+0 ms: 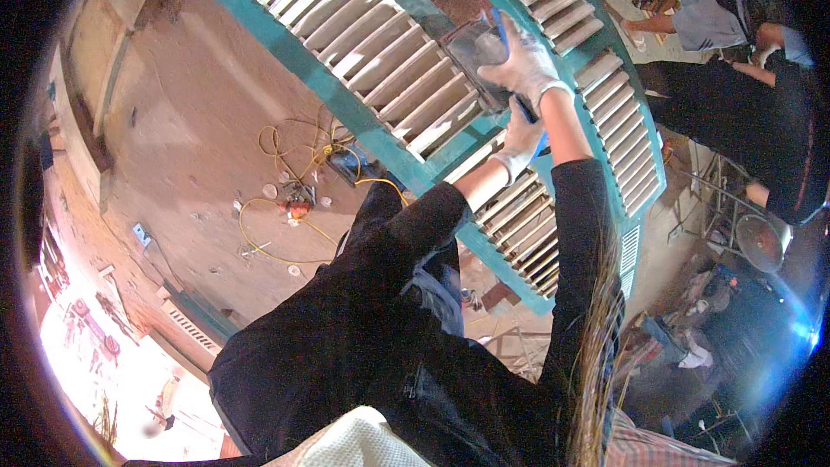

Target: The person uses a handheld power sander to smooth the surface of wooden slats arranged on a green frame. The person moves the sander along the slats, adjusting position to cover different sections.

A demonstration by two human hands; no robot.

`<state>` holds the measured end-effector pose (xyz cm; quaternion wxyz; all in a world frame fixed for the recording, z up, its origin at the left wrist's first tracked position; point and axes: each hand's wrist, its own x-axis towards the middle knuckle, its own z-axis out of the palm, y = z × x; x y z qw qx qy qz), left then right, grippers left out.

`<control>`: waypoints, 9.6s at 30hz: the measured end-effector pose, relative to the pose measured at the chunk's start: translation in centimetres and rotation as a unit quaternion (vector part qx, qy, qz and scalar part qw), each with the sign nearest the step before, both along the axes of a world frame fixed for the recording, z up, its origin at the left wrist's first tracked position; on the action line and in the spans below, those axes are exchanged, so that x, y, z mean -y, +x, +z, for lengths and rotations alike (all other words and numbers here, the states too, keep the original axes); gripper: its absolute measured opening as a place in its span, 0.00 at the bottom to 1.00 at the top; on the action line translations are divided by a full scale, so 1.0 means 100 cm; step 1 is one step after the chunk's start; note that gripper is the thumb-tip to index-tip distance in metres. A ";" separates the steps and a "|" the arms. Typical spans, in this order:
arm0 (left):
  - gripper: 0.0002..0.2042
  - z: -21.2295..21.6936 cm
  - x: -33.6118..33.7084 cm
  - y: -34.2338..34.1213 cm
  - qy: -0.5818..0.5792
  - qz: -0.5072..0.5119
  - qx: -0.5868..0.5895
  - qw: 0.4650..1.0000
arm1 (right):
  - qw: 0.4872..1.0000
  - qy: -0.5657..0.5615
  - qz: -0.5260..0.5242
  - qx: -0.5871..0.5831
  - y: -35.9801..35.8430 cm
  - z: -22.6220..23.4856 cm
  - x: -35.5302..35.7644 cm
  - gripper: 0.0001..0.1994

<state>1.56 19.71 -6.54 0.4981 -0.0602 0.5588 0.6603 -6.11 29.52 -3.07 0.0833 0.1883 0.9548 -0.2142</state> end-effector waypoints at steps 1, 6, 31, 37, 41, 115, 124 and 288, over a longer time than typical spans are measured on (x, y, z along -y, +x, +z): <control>0.44 -0.018 0.011 0.003 0.044 -0.033 -0.022 0.998 | 0.999 -0.033 -0.007 0.006 -0.009 0.000 -0.001 0.51; 0.31 -0.043 0.092 0.030 -0.093 -0.302 -0.317 0.894 | 0.999 -0.005 0.013 -0.037 -0.067 -0.017 -0.002 0.46; 0.12 0.036 0.210 0.120 0.070 -0.471 -0.386 0.790 | 0.999 -0.025 0.045 -0.014 0.108 0.000 -0.018 0.44; 0.12 0.019 0.206 0.162 0.032 -0.558 -0.375 0.739 | 0.995 -0.091 -0.041 0.026 0.244 0.008 -0.015 0.49; 0.12 0.007 0.201 0.194 0.031 -0.613 -0.354 0.706 | 0.991 -0.017 -0.080 0.103 0.320 0.024 -0.017 0.51; 0.19 -0.082 0.345 0.023 -0.144 -0.339 -0.261 0.892 | 0.994 -0.065 -0.080 -0.037 0.218 0.015 0.257 0.34; 0.38 -0.007 0.250 -0.035 -0.170 0.208 -0.477 0.837 | 0.995 -0.055 0.005 -0.085 0.021 -0.008 0.259 0.26; 0.19 -0.021 0.307 -0.333 0.052 -0.257 -0.103 0.959 | 0.945 -0.106 -0.309 0.031 -0.068 -0.014 0.306 0.24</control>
